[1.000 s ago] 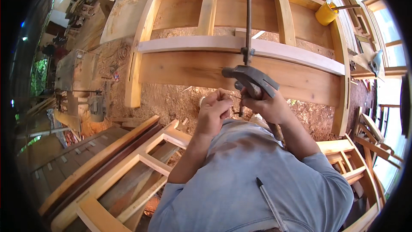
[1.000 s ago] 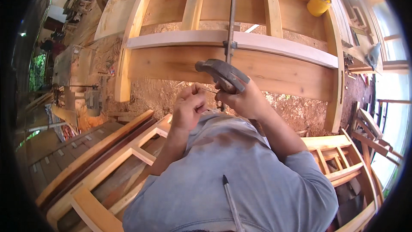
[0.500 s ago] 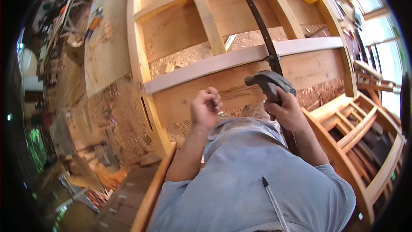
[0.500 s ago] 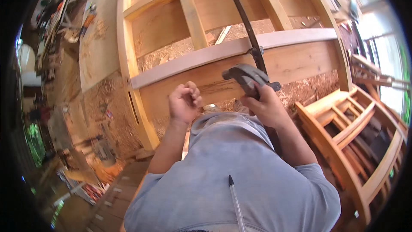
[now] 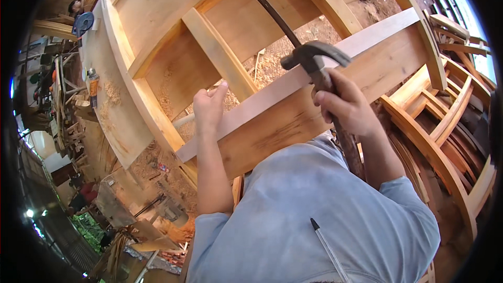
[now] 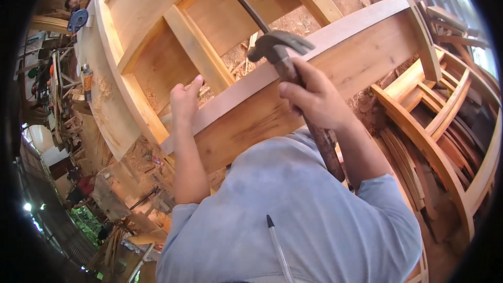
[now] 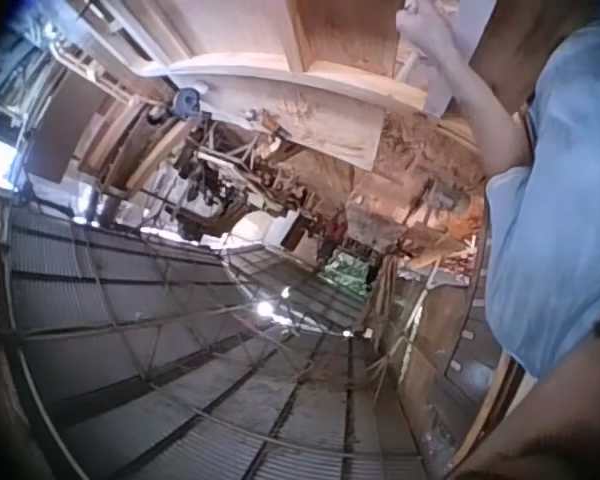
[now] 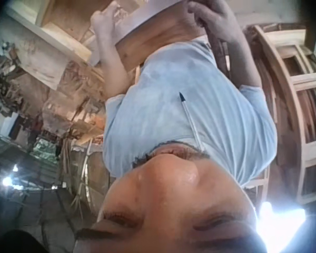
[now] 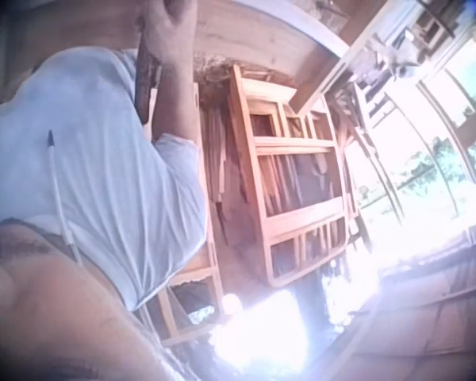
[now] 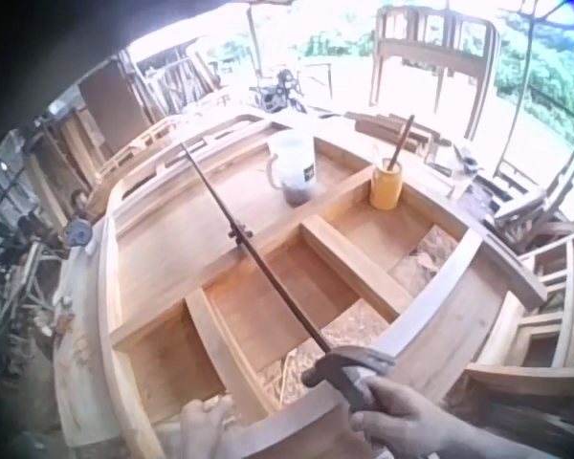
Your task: The person attaches a wooden piece to a large frame by first securing it with a long bar clamp and then hammering nails into the joint; they periodically take nails from a plastic container.
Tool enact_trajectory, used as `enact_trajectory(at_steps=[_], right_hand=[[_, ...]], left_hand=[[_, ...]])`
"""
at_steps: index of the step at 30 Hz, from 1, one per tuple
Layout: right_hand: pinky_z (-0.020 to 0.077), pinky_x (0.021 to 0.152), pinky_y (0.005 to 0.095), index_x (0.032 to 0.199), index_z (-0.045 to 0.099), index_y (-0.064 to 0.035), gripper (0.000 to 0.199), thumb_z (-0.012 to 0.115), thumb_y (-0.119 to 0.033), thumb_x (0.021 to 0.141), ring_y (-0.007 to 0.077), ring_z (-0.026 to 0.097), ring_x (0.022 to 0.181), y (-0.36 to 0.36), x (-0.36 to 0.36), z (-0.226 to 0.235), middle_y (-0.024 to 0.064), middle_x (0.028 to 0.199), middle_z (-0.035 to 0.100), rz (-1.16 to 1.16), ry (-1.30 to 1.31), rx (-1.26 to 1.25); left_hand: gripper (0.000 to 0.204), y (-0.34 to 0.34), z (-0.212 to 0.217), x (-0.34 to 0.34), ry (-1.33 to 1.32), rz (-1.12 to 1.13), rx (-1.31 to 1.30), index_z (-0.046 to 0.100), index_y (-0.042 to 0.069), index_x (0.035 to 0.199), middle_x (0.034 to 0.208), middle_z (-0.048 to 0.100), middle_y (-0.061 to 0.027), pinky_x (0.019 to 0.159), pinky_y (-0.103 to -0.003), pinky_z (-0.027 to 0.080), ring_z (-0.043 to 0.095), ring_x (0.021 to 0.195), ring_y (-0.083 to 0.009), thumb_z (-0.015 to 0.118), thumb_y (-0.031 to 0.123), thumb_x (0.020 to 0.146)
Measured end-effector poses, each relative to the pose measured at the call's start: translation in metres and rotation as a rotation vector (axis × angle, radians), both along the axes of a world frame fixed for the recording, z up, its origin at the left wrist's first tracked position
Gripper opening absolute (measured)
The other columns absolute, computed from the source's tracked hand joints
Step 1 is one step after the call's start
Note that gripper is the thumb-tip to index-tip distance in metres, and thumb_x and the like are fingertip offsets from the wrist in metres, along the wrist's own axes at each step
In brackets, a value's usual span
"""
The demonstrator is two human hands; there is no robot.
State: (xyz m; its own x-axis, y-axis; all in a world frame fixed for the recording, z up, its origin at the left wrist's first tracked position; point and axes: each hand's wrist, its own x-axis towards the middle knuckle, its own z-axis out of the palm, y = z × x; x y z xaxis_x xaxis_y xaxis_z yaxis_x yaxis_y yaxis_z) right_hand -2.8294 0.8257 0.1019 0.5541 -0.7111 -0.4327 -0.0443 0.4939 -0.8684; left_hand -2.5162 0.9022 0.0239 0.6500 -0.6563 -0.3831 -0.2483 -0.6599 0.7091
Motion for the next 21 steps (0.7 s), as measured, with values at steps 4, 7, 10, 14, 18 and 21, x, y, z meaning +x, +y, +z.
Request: enact_trajectory(at_steps=[4, 7, 10, 14, 18, 21], right_hand=[[0.0427, 0.057, 0.0228, 0.131, 0.049, 0.0002, 0.044, 0.065, -0.013, 0.092, 0.0075, 0.052, 0.068, -0.009, -0.003, -0.020, 0.0011, 0.089, 0.054, 0.077, 0.016, 0.093], [0.0465, 0.077, 0.0295, 0.143, 0.046, 0.0022, 0.054, 0.062, -0.008, 0.092, 0.0129, 0.053, 0.088, -0.017, -0.002, -0.017, 0.0036, 0.099, 0.054, 0.194, 0.054, 0.138], [0.0464, 0.078, 0.0288, 0.144, 0.044, 0.0025, 0.055, 0.061, -0.008, 0.093, 0.0119, 0.053, 0.089, -0.027, 0.013, -0.005, 0.0042, 0.100, 0.055, 0.212, 0.148, 0.170], [0.0485, 0.075, 0.0280, 0.147, 0.042, 0.0017, 0.059, 0.061, -0.008, 0.092, 0.0113, 0.056, 0.087, -0.039, 0.042, 0.014, 0.0055, 0.104, 0.058, 0.197, 0.044, 0.070], [0.0452, 0.048, 0.0252, 0.143, 0.045, -0.0010, 0.054, 0.063, -0.024, 0.097, 0.0130, 0.053, 0.053, -0.044, 0.081, 0.018, 0.0100, 0.088, 0.063, 0.162, -0.443, 0.405], [0.0483, 0.055, 0.0288, 0.136, 0.049, 0.0010, 0.052, 0.065, -0.026, 0.096, 0.0147, 0.057, 0.061, -0.029, 0.110, 0.022, 0.0083, 0.085, 0.062, 0.161, -0.059, 0.399]], left_hand=[[0.051, -0.022, 0.009, -0.012, -0.102, -0.177, 0.259, 0.062, -0.006, 0.077, 0.065, 0.062, -0.0131, 0.062, -0.039, 0.050, 0.060, 0.063, -0.0198, 0.076, 0.042, 0.089], [0.053, -0.026, 0.016, -0.012, -0.041, -0.355, 0.441, 0.064, -0.008, 0.080, 0.066, 0.063, -0.0148, 0.062, -0.039, 0.051, 0.060, 0.063, -0.0191, 0.076, 0.042, 0.089], [0.054, -0.044, 0.011, 0.005, 0.078, -0.304, 0.425, 0.064, -0.009, 0.080, 0.067, 0.065, -0.0143, 0.064, -0.039, 0.051, 0.061, 0.066, -0.0194, 0.077, 0.043, 0.087], [0.060, -0.096, -0.010, 0.053, -0.073, -0.223, 0.148, 0.066, -0.011, 0.084, 0.078, 0.070, -0.0160, 0.069, -0.037, 0.051, 0.065, 0.074, -0.0200, 0.082, 0.047, 0.081], [0.058, -0.119, -0.020, 0.063, -0.028, -0.165, -0.067, 0.068, -0.012, 0.089, 0.087, 0.073, -0.0212, 0.076, -0.038, 0.054, 0.070, 0.081, -0.0254, 0.084, 0.043, 0.082], [0.052, -0.107, -0.028, 0.043, -0.096, -0.076, -0.105, 0.071, -0.009, 0.097, 0.092, 0.075, -0.0182, 0.080, -0.038, 0.055, 0.071, 0.084, -0.0268, 0.083, 0.039, 0.082]])
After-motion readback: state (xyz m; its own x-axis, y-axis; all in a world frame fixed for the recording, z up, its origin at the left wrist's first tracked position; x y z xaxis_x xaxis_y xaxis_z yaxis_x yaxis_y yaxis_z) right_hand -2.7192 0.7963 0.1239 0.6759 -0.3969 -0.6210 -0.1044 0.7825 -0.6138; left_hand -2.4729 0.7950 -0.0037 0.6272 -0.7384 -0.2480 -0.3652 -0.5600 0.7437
